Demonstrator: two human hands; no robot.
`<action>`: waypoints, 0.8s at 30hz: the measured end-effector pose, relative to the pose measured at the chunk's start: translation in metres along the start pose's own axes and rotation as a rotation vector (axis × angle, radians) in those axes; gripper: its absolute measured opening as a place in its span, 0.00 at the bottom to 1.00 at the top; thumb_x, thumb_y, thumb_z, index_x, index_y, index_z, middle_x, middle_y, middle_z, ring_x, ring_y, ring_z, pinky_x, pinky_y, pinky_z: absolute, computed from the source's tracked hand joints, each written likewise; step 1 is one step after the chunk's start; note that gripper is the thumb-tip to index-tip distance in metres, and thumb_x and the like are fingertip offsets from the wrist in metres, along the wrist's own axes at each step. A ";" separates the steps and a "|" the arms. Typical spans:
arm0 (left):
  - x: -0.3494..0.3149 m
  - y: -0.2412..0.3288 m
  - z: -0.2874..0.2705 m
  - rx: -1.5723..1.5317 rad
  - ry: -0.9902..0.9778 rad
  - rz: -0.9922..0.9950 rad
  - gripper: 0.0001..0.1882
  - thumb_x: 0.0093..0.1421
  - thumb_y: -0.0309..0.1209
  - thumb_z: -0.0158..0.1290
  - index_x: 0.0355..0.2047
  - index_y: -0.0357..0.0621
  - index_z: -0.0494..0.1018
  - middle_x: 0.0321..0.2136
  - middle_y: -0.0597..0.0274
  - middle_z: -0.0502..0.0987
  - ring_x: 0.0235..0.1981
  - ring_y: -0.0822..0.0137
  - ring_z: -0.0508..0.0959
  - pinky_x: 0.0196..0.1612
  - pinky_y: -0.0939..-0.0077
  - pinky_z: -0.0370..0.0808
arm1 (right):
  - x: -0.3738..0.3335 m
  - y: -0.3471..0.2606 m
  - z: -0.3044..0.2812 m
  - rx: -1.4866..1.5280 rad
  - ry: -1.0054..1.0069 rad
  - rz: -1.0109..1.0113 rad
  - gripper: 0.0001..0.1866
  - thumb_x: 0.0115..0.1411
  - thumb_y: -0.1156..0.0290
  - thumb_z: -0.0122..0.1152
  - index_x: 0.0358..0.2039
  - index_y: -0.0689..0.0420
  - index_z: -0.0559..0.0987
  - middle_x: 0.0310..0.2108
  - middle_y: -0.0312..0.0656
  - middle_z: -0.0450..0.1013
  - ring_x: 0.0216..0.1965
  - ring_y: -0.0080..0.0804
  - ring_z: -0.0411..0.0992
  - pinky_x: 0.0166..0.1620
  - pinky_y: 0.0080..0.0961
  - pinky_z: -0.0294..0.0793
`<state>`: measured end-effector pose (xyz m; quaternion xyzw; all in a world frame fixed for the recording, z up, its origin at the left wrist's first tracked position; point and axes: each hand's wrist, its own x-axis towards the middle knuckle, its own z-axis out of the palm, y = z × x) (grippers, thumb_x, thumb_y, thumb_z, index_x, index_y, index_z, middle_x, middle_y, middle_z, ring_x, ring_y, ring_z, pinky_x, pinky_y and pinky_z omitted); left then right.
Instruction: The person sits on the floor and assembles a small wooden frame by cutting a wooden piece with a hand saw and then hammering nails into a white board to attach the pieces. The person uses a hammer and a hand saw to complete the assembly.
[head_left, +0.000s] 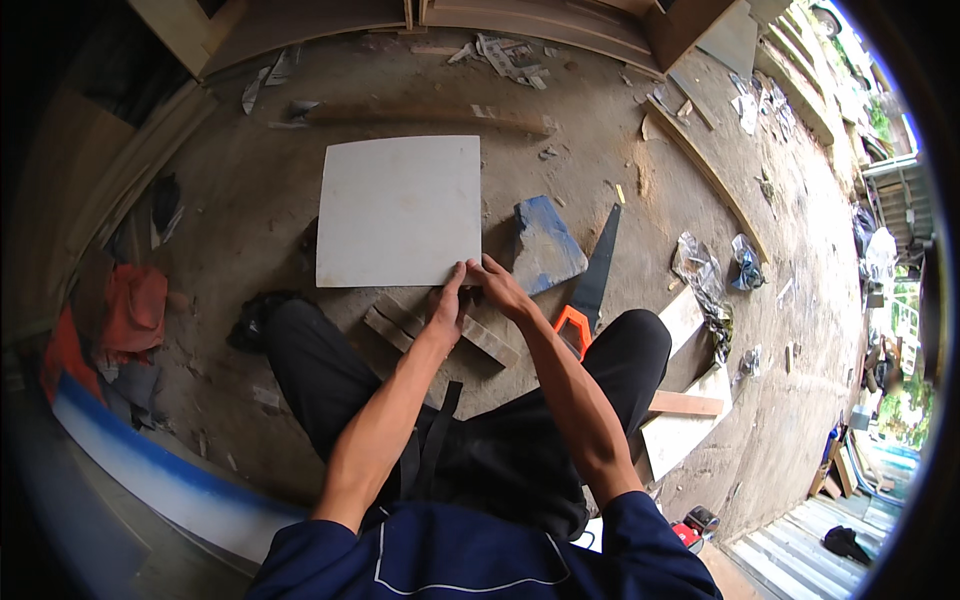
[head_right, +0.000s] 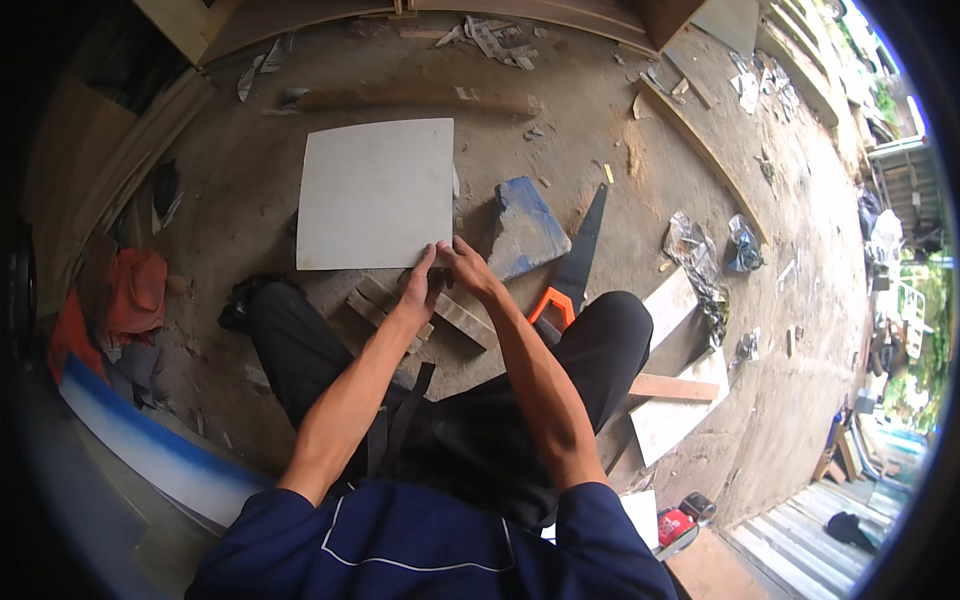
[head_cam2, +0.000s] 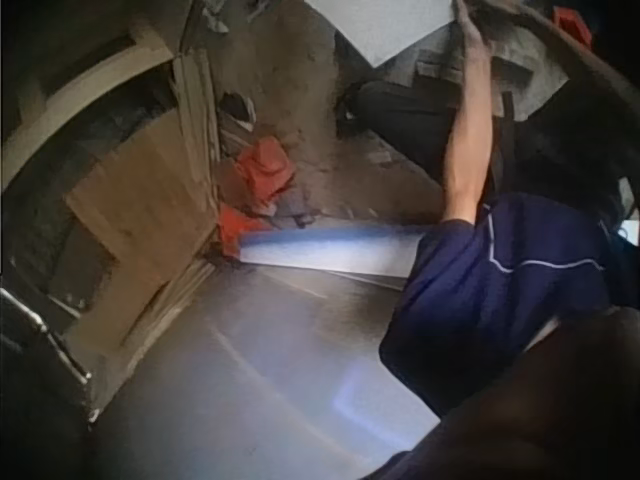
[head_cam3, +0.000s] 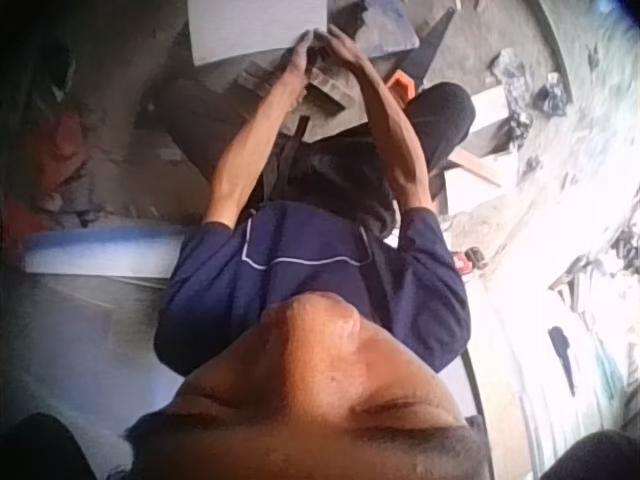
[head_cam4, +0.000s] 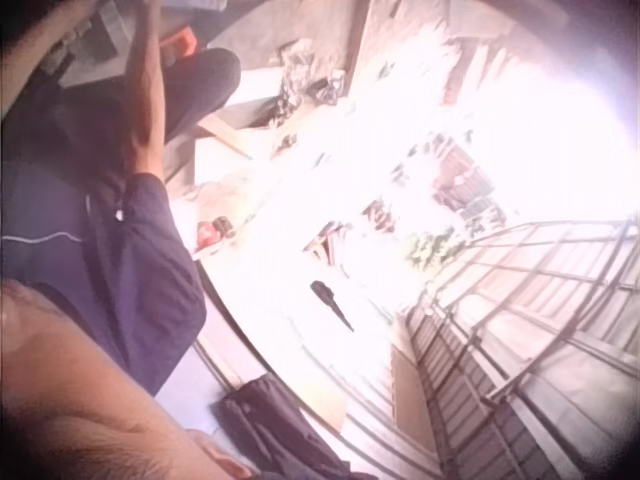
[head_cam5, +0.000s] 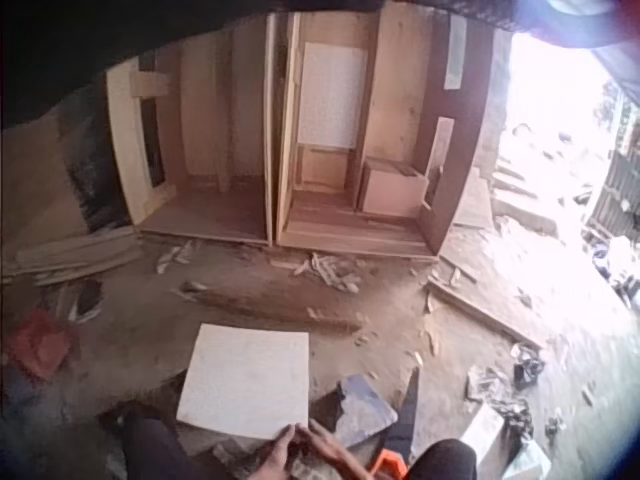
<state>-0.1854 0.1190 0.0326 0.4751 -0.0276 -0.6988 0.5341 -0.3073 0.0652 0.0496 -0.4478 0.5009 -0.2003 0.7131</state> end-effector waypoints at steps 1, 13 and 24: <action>-0.002 0.001 0.003 0.013 -0.014 0.010 0.17 0.59 0.45 0.58 0.44 0.52 0.75 0.36 0.74 0.75 0.33 0.77 0.72 0.32 0.79 0.68 | 0.002 0.004 -0.002 0.015 -0.003 -0.009 0.23 0.69 0.56 0.47 0.54 0.61 0.68 0.49 0.37 0.71 0.47 0.24 0.67 0.49 0.21 0.66; -0.002 0.009 -0.007 0.110 0.136 -0.051 0.17 0.55 0.47 0.62 0.40 0.56 0.75 0.32 0.76 0.75 0.31 0.79 0.73 0.34 0.83 0.71 | -0.003 -0.010 -0.008 -0.095 -0.091 -0.015 0.24 0.68 0.58 0.51 0.57 0.61 0.70 0.49 0.39 0.73 0.47 0.25 0.70 0.49 0.23 0.69; -0.015 0.012 0.009 0.079 0.191 -0.093 0.19 0.51 0.48 0.64 0.39 0.57 0.74 0.33 0.76 0.73 0.33 0.77 0.69 0.35 0.75 0.72 | -0.004 -0.011 -0.015 -0.184 -0.042 -0.002 0.22 0.65 0.57 0.54 0.52 0.60 0.73 0.44 0.39 0.75 0.44 0.25 0.71 0.46 0.23 0.70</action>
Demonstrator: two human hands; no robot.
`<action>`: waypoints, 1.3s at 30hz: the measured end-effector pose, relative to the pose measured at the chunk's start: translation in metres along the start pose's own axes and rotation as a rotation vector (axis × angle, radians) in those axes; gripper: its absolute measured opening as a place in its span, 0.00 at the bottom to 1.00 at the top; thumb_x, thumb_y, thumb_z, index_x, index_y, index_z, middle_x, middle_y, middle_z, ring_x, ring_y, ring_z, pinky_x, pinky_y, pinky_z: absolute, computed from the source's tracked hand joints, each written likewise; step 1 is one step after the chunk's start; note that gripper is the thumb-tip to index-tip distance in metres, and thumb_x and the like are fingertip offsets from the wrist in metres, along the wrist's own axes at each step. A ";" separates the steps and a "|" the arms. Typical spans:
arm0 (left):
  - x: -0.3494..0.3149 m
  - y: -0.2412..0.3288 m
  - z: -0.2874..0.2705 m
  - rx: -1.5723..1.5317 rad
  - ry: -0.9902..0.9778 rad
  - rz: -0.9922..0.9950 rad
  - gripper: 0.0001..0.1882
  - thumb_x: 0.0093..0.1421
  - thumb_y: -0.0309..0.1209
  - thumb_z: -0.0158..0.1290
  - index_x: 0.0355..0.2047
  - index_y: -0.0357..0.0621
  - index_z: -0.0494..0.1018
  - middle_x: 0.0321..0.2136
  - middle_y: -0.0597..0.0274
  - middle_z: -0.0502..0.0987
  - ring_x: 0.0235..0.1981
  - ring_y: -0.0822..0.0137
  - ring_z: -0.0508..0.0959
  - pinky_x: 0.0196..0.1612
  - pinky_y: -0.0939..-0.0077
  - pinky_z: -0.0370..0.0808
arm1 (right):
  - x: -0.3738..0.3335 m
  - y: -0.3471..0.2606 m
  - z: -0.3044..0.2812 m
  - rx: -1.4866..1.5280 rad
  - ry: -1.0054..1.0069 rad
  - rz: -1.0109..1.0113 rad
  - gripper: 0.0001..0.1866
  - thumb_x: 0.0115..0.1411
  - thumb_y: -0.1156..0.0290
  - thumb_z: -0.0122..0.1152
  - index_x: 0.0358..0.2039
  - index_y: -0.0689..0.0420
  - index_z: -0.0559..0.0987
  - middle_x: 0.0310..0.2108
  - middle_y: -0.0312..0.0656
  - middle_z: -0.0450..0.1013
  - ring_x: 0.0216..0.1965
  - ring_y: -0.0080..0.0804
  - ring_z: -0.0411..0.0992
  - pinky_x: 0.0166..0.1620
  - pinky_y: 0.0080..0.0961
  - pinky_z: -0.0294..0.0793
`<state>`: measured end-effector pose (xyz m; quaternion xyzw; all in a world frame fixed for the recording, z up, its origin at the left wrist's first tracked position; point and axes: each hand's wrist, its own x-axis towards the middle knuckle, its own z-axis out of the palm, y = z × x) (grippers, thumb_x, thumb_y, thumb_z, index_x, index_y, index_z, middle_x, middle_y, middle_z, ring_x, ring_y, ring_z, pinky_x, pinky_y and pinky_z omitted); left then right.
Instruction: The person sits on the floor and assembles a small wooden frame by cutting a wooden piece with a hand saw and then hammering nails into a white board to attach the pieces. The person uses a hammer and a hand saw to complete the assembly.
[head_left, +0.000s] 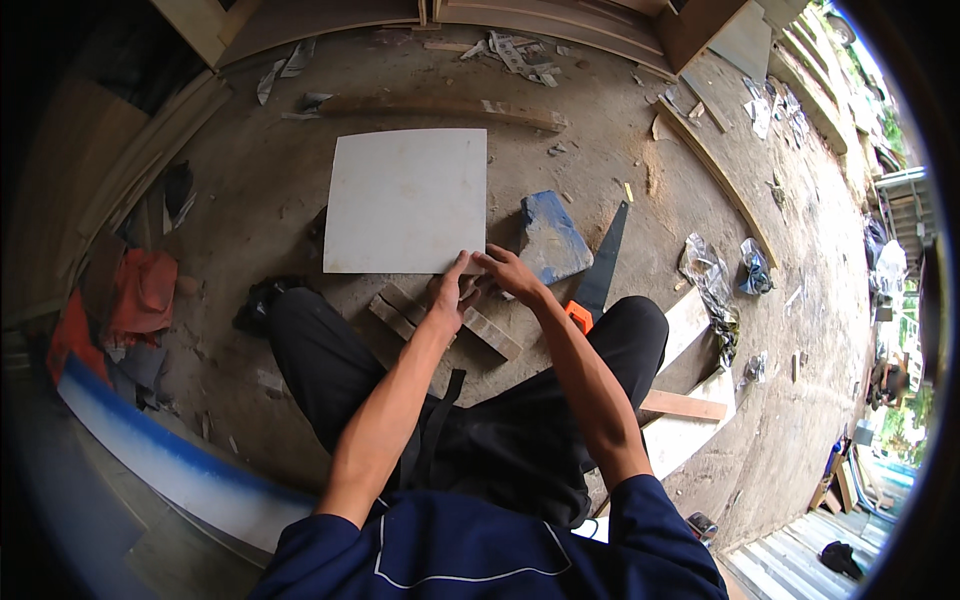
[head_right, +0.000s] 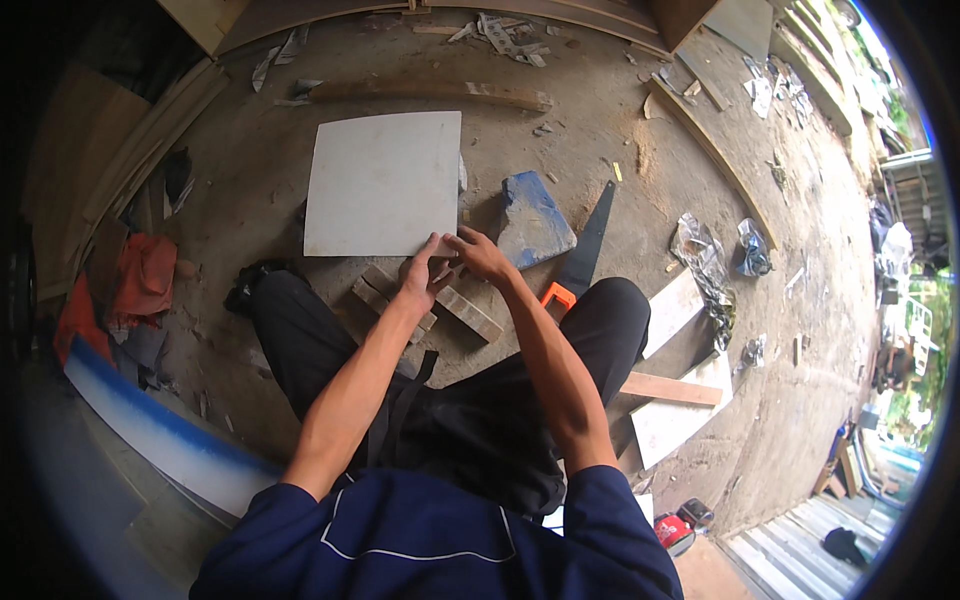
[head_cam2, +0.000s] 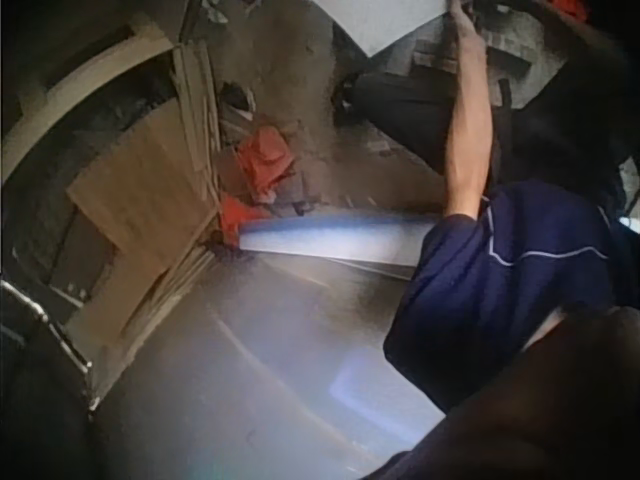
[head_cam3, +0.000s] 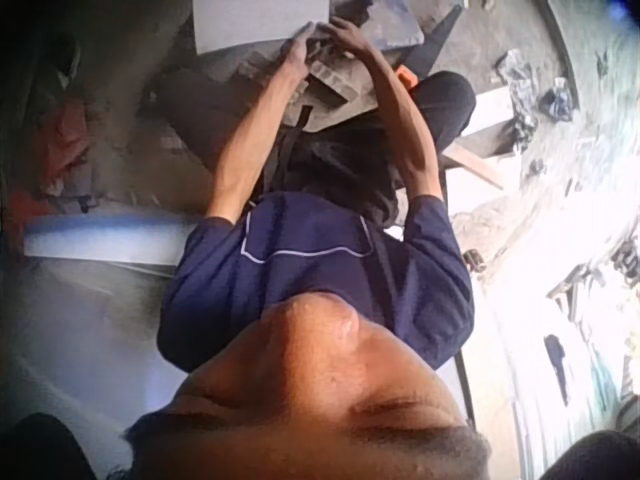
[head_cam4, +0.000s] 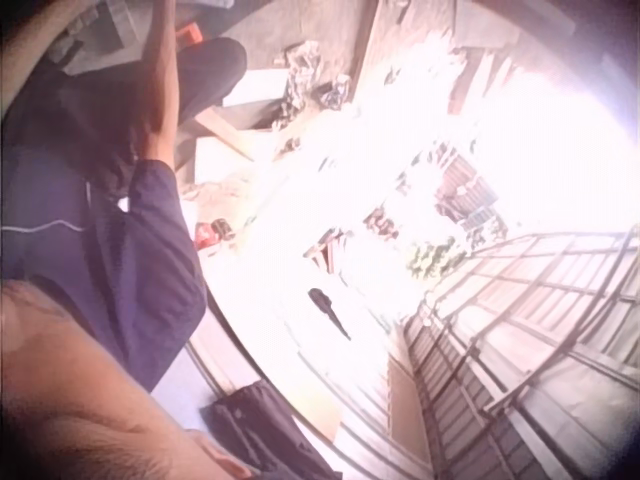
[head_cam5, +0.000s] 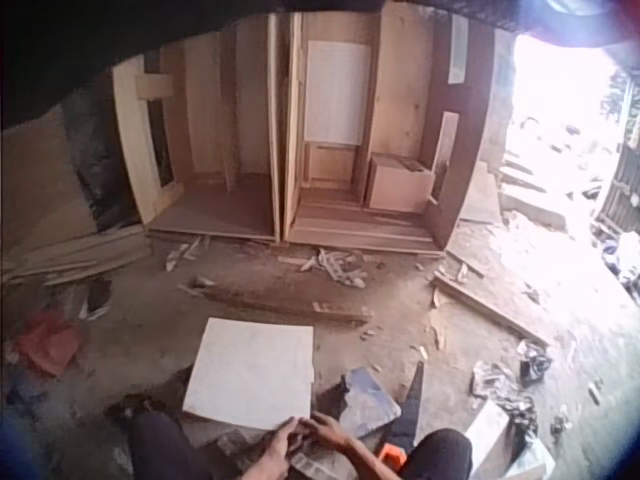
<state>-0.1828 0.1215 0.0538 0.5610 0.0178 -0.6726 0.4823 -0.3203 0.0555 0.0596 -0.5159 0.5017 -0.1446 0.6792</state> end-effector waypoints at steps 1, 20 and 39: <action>0.000 0.001 0.000 0.006 0.005 0.004 0.19 0.52 0.49 0.64 0.39 0.57 0.74 0.34 0.74 0.73 0.34 0.75 0.68 0.37 0.73 0.73 | -0.001 -0.001 0.001 -0.004 0.009 -0.001 0.22 0.65 0.57 0.55 0.52 0.60 0.73 0.43 0.39 0.75 0.43 0.26 0.71 0.45 0.24 0.70; -0.022 0.009 0.002 -0.003 -0.003 0.070 0.43 0.52 0.71 0.47 0.58 0.54 0.63 0.59 0.62 0.60 0.58 0.61 0.62 0.47 0.56 0.71 | 0.003 0.000 -0.021 -0.187 0.254 -0.149 0.24 0.65 0.53 0.52 0.49 0.61 0.75 0.37 0.46 0.77 0.31 0.34 0.76 0.36 0.29 0.74; -0.069 0.078 -0.141 0.496 1.352 0.825 0.25 0.55 0.49 0.59 0.44 0.45 0.68 0.39 0.55 0.72 0.41 0.54 0.74 0.42 0.60 0.72 | -0.003 -0.059 0.166 -0.565 -0.413 -0.676 0.13 0.58 0.71 0.52 0.43 0.58 0.74 0.34 0.54 0.77 0.37 0.51 0.76 0.41 0.43 0.75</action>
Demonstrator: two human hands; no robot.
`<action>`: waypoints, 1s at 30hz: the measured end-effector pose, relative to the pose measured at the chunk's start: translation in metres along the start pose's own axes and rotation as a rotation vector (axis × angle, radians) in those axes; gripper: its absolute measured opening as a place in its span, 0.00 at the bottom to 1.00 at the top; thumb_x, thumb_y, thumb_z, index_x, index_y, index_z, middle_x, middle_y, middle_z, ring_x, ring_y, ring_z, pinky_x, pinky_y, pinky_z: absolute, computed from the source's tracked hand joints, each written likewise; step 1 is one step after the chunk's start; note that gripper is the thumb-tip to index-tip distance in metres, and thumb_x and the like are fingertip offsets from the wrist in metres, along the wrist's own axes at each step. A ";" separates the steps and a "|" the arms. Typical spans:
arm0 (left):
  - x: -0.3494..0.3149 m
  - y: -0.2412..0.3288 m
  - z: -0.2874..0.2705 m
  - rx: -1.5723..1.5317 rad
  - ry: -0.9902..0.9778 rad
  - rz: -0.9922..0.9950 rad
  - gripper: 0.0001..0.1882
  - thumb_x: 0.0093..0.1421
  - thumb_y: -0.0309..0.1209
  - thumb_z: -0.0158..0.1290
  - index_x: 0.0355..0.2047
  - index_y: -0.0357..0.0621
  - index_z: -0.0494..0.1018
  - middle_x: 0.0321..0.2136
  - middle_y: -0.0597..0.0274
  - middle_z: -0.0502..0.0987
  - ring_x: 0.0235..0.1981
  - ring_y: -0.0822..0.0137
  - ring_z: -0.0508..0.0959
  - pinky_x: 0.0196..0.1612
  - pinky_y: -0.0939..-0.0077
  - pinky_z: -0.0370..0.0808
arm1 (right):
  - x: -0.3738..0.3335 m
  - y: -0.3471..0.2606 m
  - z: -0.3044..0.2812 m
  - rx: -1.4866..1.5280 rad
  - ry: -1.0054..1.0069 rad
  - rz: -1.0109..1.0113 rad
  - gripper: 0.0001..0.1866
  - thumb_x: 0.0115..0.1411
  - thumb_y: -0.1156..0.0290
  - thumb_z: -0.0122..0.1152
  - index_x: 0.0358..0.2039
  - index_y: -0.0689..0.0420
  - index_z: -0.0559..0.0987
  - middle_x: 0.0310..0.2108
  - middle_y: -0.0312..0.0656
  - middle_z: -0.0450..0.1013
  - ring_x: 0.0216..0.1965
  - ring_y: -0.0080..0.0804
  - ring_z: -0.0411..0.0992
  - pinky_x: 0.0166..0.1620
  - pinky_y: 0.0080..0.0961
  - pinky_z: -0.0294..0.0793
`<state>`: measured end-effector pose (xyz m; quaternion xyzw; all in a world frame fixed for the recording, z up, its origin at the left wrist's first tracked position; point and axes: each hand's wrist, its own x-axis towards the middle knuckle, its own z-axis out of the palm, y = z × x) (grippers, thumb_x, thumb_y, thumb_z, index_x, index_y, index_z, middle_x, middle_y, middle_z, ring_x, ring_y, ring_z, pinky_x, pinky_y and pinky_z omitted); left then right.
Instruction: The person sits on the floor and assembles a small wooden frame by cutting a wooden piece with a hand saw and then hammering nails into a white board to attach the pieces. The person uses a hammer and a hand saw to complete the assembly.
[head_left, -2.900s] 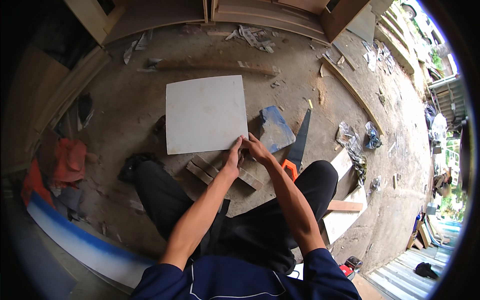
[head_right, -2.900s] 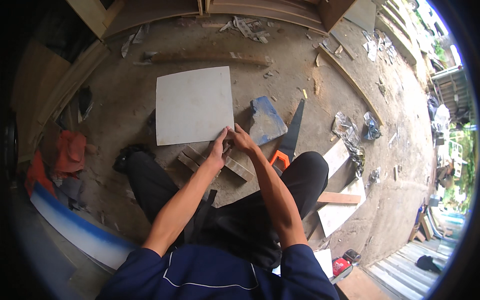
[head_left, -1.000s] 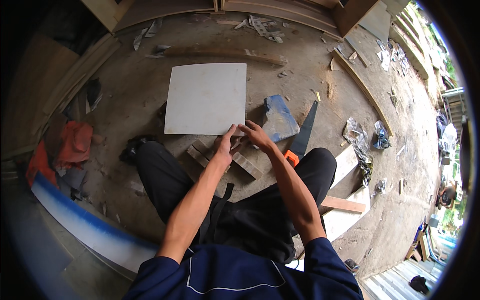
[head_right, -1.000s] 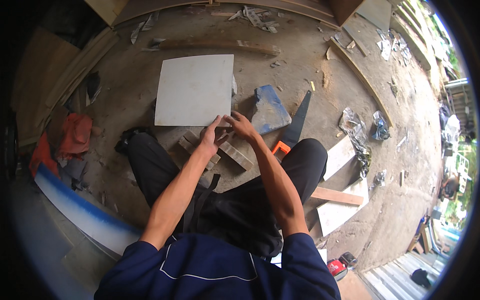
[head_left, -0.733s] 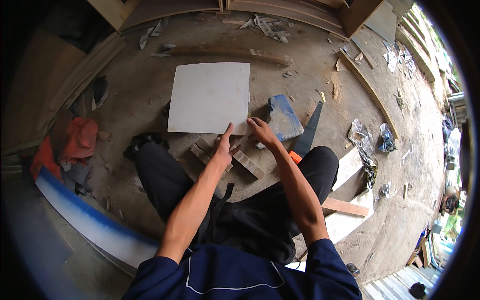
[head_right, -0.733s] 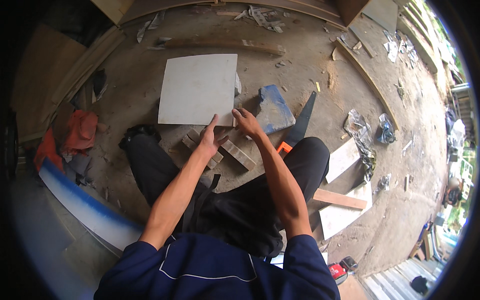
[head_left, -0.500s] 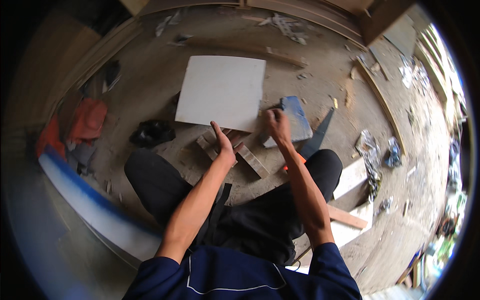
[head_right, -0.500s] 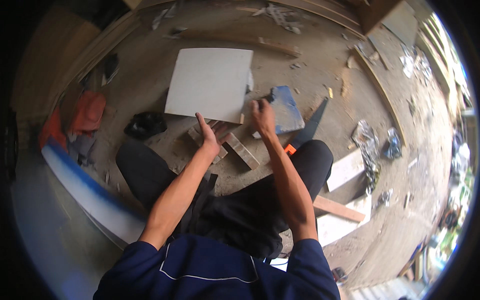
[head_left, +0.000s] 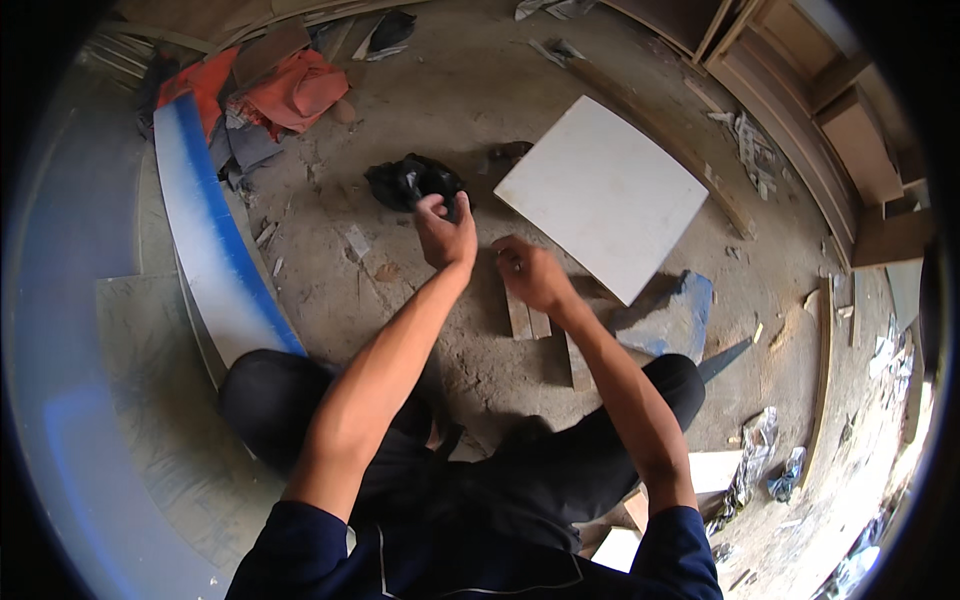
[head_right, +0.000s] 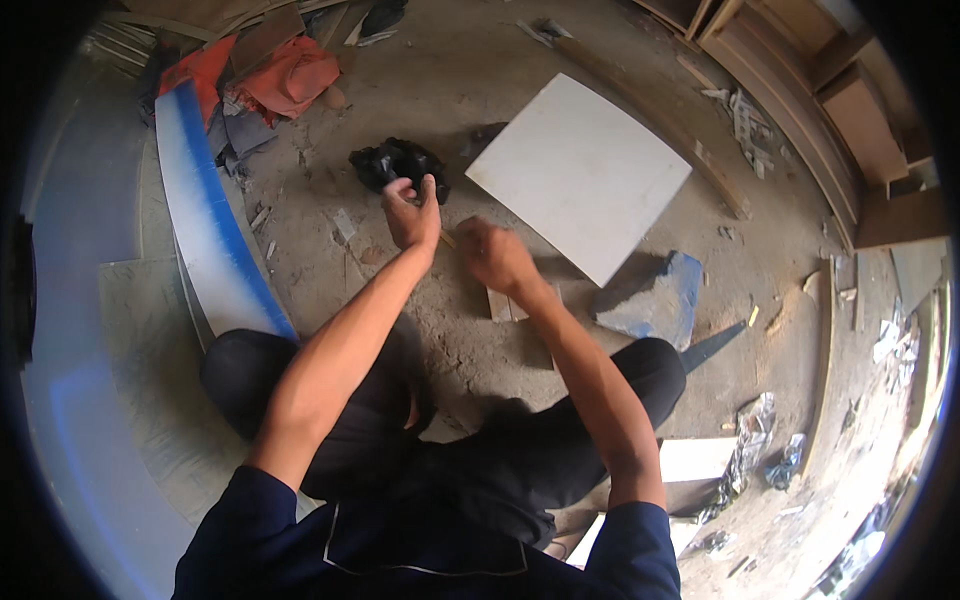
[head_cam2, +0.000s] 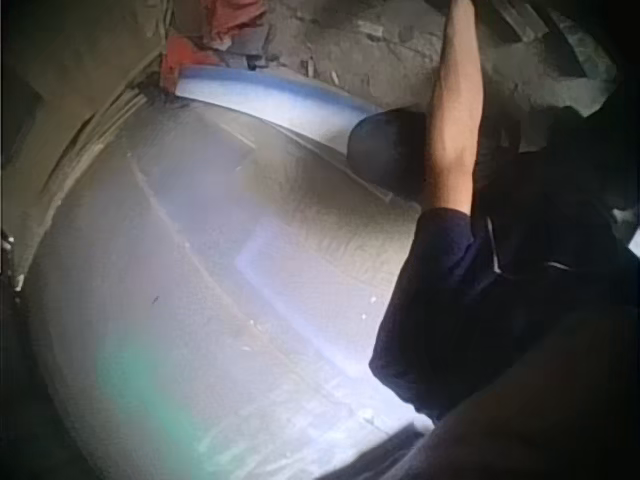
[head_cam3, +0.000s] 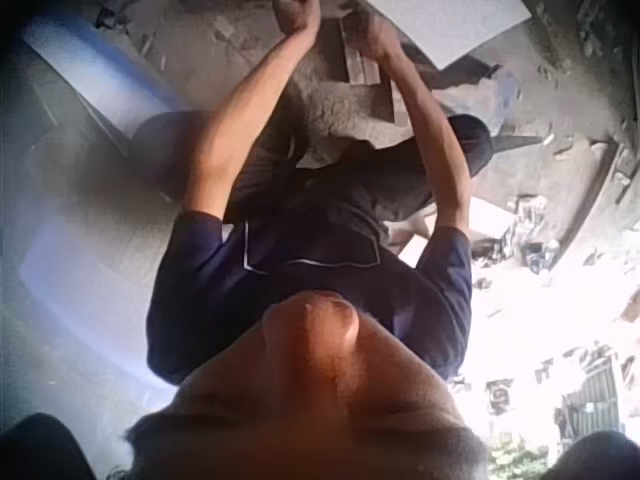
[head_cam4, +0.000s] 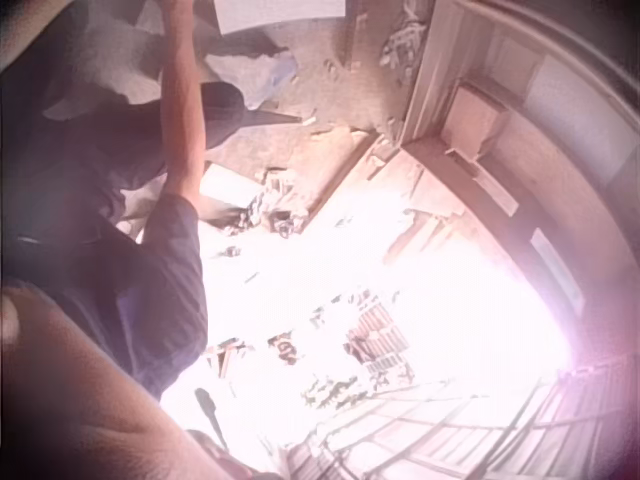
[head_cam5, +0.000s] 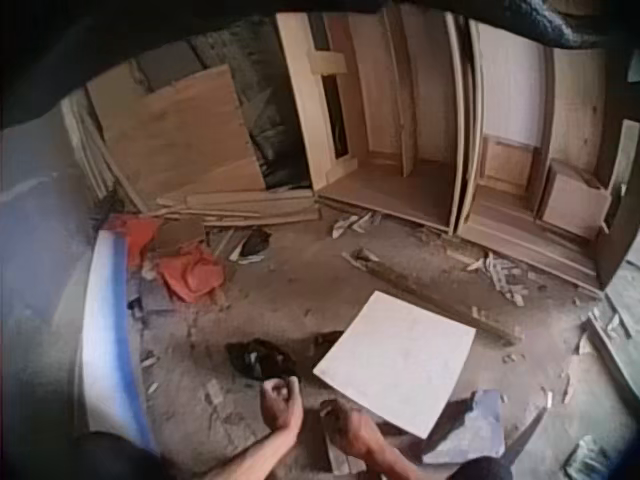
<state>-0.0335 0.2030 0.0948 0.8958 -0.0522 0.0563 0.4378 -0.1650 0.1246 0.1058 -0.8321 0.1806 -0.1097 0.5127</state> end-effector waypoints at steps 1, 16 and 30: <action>0.021 -0.007 -0.004 0.076 0.063 0.050 0.26 0.54 0.48 0.60 0.46 0.46 0.67 0.43 0.55 0.70 0.44 0.53 0.73 0.43 0.59 0.73 | 0.010 -0.001 0.019 -0.047 -0.103 -0.013 0.14 0.58 0.71 0.51 0.45 0.58 0.74 0.36 0.54 0.77 0.39 0.52 0.76 0.44 0.43 0.74; 0.208 -0.086 -0.063 0.582 -0.655 0.103 0.17 0.56 0.42 0.53 0.40 0.45 0.70 0.38 0.50 0.78 0.42 0.48 0.78 0.43 0.54 0.73 | 0.151 0.031 0.130 -0.287 0.268 -0.005 0.27 0.50 0.80 0.45 0.55 0.66 0.69 0.53 0.61 0.68 0.56 0.54 0.67 0.59 0.38 0.65; 0.218 -0.087 -0.087 0.532 -0.920 0.115 0.16 0.55 0.37 0.54 0.44 0.51 0.70 0.38 0.54 0.79 0.40 0.51 0.78 0.42 0.61 0.72 | 0.178 0.052 0.219 -0.855 -0.198 0.005 0.21 0.51 0.76 0.54 0.48 0.60 0.76 0.44 0.54 0.75 0.46 0.49 0.74 0.48 0.39 0.75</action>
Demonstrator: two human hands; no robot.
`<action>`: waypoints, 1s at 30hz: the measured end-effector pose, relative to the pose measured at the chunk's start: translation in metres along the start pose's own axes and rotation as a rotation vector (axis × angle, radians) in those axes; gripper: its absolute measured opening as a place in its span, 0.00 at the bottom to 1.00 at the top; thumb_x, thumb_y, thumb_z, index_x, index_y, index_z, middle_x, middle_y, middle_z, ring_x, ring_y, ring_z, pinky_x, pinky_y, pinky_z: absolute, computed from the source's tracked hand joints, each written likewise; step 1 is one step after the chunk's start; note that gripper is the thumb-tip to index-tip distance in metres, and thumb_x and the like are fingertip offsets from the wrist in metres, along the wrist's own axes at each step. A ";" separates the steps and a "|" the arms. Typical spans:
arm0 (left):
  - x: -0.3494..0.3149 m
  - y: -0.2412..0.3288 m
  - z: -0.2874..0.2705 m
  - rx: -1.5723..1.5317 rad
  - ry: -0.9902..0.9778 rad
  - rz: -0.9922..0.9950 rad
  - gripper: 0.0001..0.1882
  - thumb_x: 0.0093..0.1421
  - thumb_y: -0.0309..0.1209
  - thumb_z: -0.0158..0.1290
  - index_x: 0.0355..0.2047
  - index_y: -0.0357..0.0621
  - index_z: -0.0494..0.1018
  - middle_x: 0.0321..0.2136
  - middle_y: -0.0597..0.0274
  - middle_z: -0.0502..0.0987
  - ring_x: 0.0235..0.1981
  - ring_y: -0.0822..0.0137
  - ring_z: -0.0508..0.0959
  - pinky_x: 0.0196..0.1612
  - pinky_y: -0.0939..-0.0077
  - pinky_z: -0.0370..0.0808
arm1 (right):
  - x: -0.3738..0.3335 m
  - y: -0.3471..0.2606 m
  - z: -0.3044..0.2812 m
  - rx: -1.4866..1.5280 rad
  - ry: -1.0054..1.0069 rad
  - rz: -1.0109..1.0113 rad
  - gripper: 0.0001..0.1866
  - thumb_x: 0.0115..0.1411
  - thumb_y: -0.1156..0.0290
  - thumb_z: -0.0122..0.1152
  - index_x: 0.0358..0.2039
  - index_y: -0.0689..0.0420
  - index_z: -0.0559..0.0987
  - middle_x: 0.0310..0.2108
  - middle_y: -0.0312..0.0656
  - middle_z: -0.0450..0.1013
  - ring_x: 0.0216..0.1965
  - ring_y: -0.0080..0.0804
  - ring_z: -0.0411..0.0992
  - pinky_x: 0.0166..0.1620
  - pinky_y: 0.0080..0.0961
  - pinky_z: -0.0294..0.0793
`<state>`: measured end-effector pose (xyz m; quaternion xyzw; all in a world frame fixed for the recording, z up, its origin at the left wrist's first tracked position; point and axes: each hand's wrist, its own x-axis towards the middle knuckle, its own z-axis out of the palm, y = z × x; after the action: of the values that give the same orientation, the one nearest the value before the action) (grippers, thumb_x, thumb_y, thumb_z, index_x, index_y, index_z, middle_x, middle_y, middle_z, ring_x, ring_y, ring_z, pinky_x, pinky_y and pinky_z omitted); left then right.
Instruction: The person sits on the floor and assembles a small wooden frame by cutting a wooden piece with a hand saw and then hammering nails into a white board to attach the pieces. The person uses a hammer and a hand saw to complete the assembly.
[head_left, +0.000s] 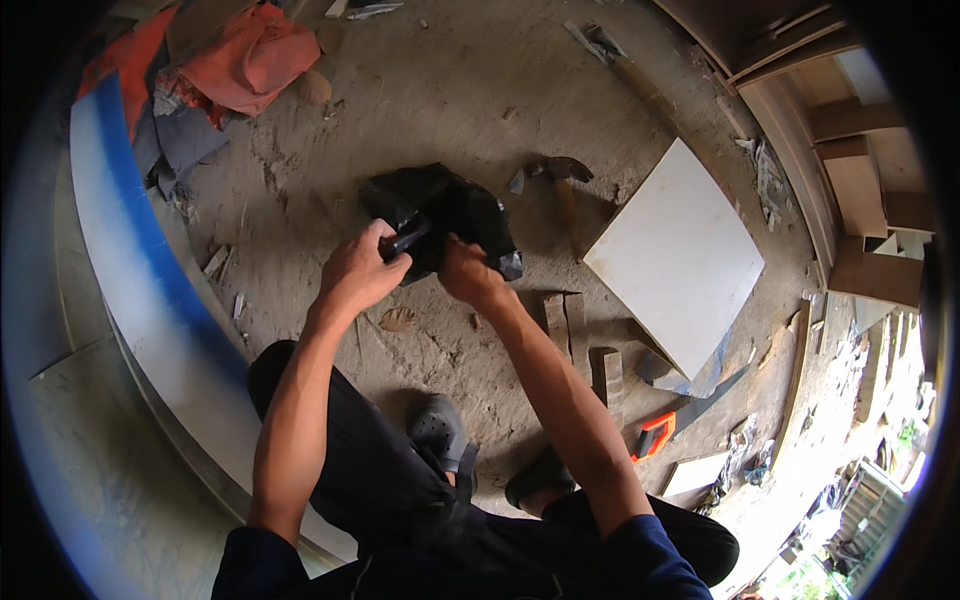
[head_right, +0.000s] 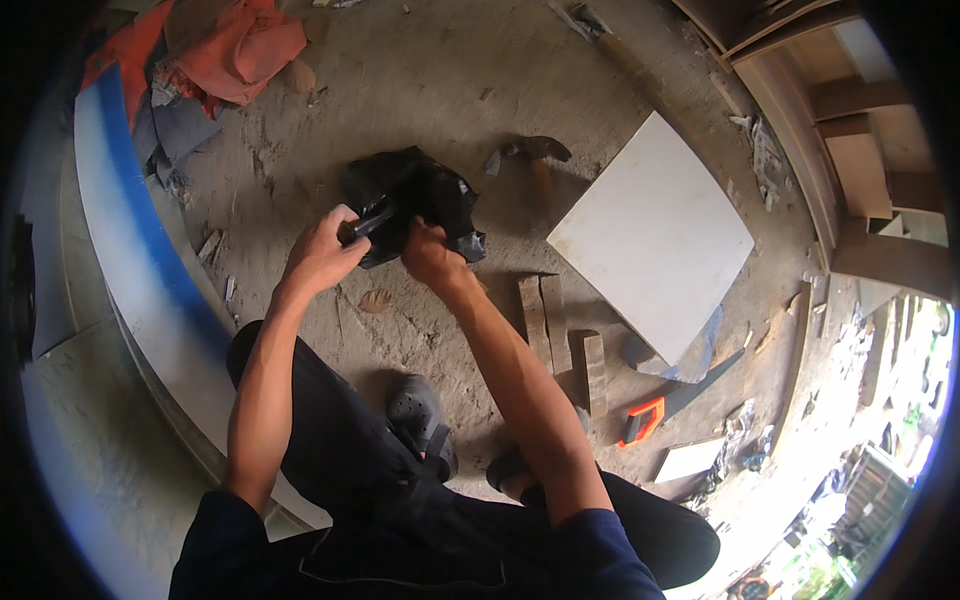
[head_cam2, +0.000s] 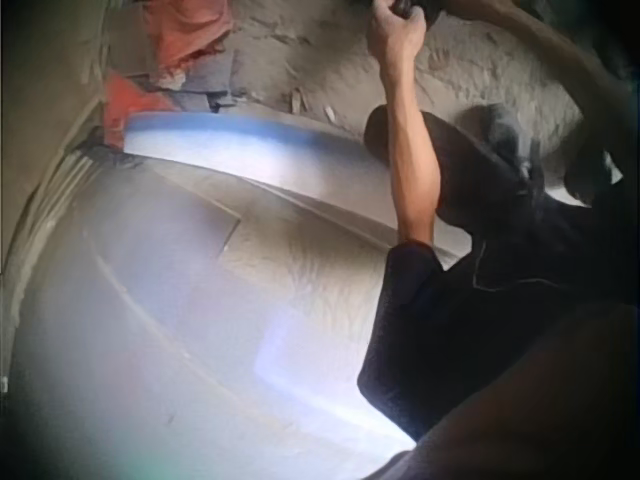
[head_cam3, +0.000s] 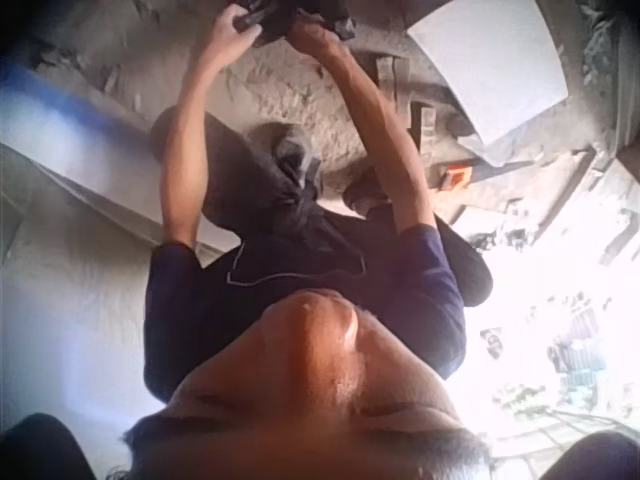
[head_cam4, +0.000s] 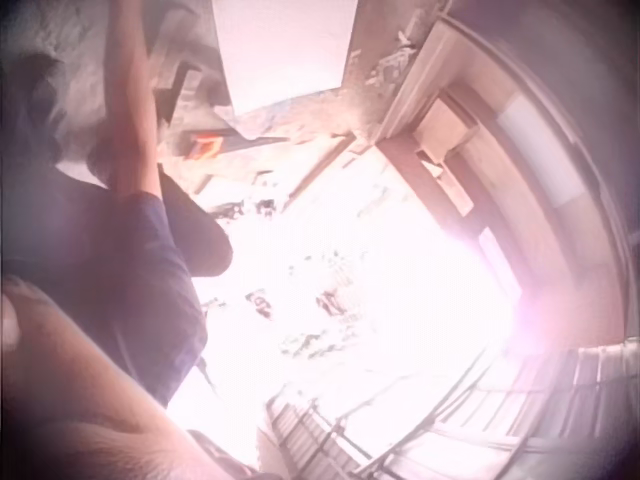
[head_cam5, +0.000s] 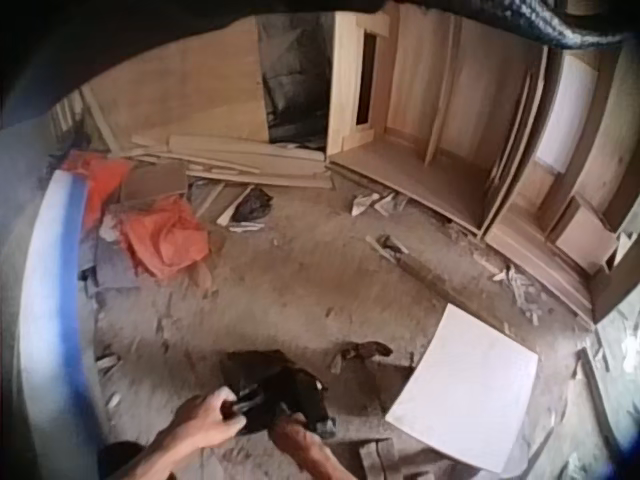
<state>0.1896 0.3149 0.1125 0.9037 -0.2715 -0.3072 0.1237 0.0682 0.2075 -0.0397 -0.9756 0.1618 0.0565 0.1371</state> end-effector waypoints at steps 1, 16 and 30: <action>0.000 0.007 0.001 0.009 -0.034 0.008 0.15 0.55 0.38 0.54 0.43 0.50 0.71 0.37 0.54 0.79 0.40 0.51 0.78 0.42 0.61 0.72 | 0.006 0.013 0.015 -0.179 0.071 -0.075 0.21 0.51 0.74 0.55 0.48 0.59 0.76 0.44 0.54 0.75 0.46 0.48 0.75 0.47 0.39 0.75; -0.027 0.006 0.007 0.040 -0.030 -0.072 0.18 0.61 0.44 0.50 0.44 0.45 0.70 0.37 0.54 0.79 0.41 0.53 0.78 0.45 0.61 0.72 | 0.074 -0.002 0.081 0.045 0.087 0.012 0.23 0.64 0.71 0.43 0.60 0.61 0.64 0.59 0.52 0.62 0.60 0.42 0.62 0.63 0.36 0.57; 0.033 0.022 0.024 0.364 0.030 -0.226 0.38 0.58 0.52 0.55 0.65 0.55 0.58 0.63 0.41 0.57 0.64 0.46 0.59 0.58 0.56 0.66 | 0.038 0.068 0.107 0.204 0.346 -0.122 0.17 0.59 0.75 0.49 0.48 0.64 0.75 0.45 0.48 0.73 0.45 0.41 0.72 0.48 0.31 0.72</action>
<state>0.1871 0.2772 0.0862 0.9403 -0.2176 -0.2517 -0.0726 0.0748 0.1643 -0.1649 -0.9598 0.1286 -0.1369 0.2088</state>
